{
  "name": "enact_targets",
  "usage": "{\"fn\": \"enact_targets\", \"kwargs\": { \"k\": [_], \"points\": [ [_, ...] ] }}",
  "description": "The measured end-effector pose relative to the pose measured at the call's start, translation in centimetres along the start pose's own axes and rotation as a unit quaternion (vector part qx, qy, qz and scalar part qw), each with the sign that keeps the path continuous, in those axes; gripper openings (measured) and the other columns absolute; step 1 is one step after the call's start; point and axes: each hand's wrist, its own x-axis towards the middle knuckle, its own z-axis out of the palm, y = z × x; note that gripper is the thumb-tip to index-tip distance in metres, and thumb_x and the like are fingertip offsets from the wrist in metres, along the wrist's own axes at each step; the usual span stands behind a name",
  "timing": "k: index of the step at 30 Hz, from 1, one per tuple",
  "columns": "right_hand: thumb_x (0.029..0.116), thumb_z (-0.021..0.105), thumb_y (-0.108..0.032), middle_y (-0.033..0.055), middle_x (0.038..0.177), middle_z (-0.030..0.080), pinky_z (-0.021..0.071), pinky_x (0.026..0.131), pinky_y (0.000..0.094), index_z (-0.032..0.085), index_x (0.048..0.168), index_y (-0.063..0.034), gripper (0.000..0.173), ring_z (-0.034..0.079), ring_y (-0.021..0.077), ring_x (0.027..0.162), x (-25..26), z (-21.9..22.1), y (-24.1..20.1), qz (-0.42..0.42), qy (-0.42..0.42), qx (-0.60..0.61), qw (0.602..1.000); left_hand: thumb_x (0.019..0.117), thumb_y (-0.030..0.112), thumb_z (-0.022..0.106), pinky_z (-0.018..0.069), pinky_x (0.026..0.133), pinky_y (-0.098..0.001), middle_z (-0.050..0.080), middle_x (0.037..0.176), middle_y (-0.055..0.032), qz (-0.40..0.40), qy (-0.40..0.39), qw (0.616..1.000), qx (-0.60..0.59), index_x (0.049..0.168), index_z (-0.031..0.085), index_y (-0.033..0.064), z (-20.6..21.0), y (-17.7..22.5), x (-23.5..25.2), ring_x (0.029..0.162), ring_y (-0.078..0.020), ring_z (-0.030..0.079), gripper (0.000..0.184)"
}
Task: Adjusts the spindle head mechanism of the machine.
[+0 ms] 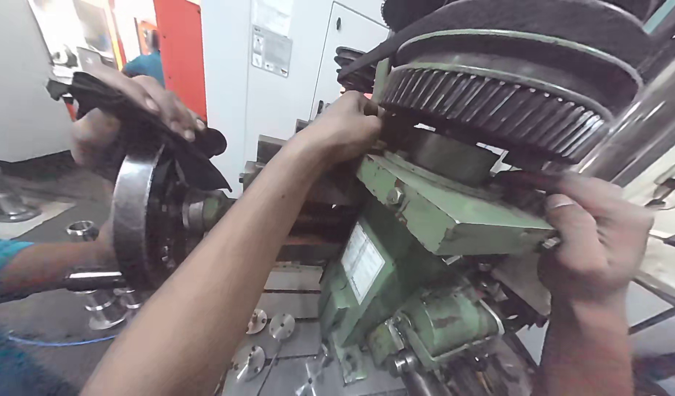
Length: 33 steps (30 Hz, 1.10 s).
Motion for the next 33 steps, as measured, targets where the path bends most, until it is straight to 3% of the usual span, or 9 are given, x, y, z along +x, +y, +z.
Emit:
{"fn": "enact_targets", "kwargs": {
  "k": [4, 6, 8, 9, 10, 14, 22, 28, 33],
  "points": [
    [0.1028, 0.033, -0.022, 0.0172, 0.107, 0.071, 0.0486, 0.094, 0.0405, 0.072, 0.111, 0.0022, 0.047, 0.064, 0.0219, 0.104, 0.05, 0.03, -0.33, 0.001, 0.009, -0.002, 1.000, 0.1034, 0.010, 0.050, 0.0544, 0.066, -0.0263, 0.066, 0.080, 0.0006, 0.011, -0.007, 0.999, -0.037, 0.098, 0.070, 0.0073, -0.01, 0.03, -0.19, 0.069, -0.0050, 0.063, 0.020],
    [0.1022, 0.032, -0.021, 0.0170, 0.107, 0.072, 0.0490, 0.093, 0.0419, 0.072, 0.111, 0.0018, 0.047, 0.065, 0.0227, 0.103, -0.02, -0.03, -0.28, 0.001, 0.006, -0.006, 1.000, 0.1044, 0.012, 0.047, 0.0562, 0.069, -0.0280, 0.068, 0.084, -0.0004, 0.014, -0.010, 0.999, -0.046, 0.100, 0.070, 0.0066, 0.20, -0.27, -0.01, 0.073, -0.0059, 0.065, 0.025],
    [0.1027, 0.030, -0.022, 0.0171, 0.109, 0.072, 0.0493, 0.094, 0.0439, 0.072, 0.113, 0.0007, 0.049, 0.066, 0.0245, 0.105, -0.06, -0.06, -0.17, 0.002, 0.000, -0.009, 1.000, 0.1018, 0.015, 0.043, 0.0540, 0.068, -0.0307, 0.067, 0.082, 0.0015, 0.022, 0.002, 0.999, -0.028, 0.091, 0.069, 0.0107, 0.52, -0.43, -0.05, 0.074, -0.0060, 0.064, 0.028],
    [0.1027, 0.030, -0.024, 0.0166, 0.110, 0.072, 0.0494, 0.095, 0.0444, 0.072, 0.114, -0.0002, 0.050, 0.066, 0.0248, 0.105, -0.06, -0.05, -0.10, 0.003, -0.003, -0.010, 1.000, 0.1014, 0.016, 0.043, 0.0552, 0.070, -0.0321, 0.068, 0.084, 0.0008, 0.022, 0.001, 1.000, -0.020, 0.093, 0.070, 0.0107, 0.50, -0.42, -0.12, 0.077, -0.0069, 0.065, 0.028],
    [0.1028, 0.030, -0.025, 0.0161, 0.111, 0.072, 0.0497, 0.095, 0.0450, 0.072, 0.115, -0.0008, 0.051, 0.066, 0.0251, 0.106, -0.08, -0.08, -0.05, 0.004, -0.006, -0.011, 1.000, 0.1010, 0.016, 0.045, 0.0561, 0.072, -0.0334, 0.069, 0.087, -0.0006, 0.020, -0.001, 1.000, -0.016, 0.097, 0.071, 0.0097, 0.46, -0.40, -0.15, 0.079, -0.0081, 0.066, 0.027],
    [0.1016, 0.030, -0.025, 0.0163, 0.110, 0.072, 0.0500, 0.093, 0.0474, 0.072, 0.113, -0.0008, 0.050, 0.066, 0.0265, 0.105, -0.04, -0.07, -0.09, 0.019, -0.009, -0.018, 1.000, 0.0981, 0.013, 0.050, 0.0500, 0.065, -0.0336, 0.065, 0.079, 0.0004, 0.011, 0.010, 1.000, 0.015, 0.091, 0.070, 0.0109, 0.41, -0.22, -0.24, 0.071, -0.0079, 0.061, 0.021],
    [0.1027, 0.030, -0.024, 0.0158, 0.110, 0.072, 0.0496, 0.093, 0.0455, 0.072, 0.113, -0.0006, 0.049, 0.066, 0.0249, 0.104, -0.02, -0.10, -0.02, 0.013, -0.006, -0.011, 1.000, 0.0987, 0.016, 0.060, 0.0538, 0.065, -0.0352, 0.067, 0.080, -0.0033, -0.027, 0.014, 0.999, 0.014, 0.093, 0.070, 0.0090, 0.25, 0.20, 0.26, 0.069, -0.0113, 0.064, 0.014],
    [0.1016, 0.031, -0.022, 0.0157, 0.107, 0.073, 0.0491, 0.090, 0.0470, 0.073, 0.109, -0.0007, 0.047, 0.066, 0.0263, 0.101, -0.05, 0.01, -0.08, 0.017, 0.001, -0.011, 1.000, 0.0983, 0.006, 0.059, 0.0533, 0.060, -0.0243, 0.067, 0.074, 0.0021, 0.018, 0.008, 0.999, -0.041, 0.089, 0.070, 0.0081, 0.39, -0.23, 0.23, 0.064, -0.0034, 0.062, 0.015],
    [0.1020, 0.031, -0.022, 0.0168, 0.102, 0.071, 0.0493, 0.087, 0.0477, 0.072, 0.109, -0.0004, 0.047, 0.066, 0.0262, 0.098, -0.06, 0.14, -0.25, 0.020, 0.008, -0.016, 1.000, 0.0973, 0.014, 0.064, 0.0587, 0.070, -0.0311, 0.073, 0.084, 0.0001, -0.014, 0.037, 0.999, 0.003, 0.098, 0.076, 0.0103, 0.40, 0.24, 0.23, 0.073, -0.0069, 0.069, 0.012]
  ]
}}
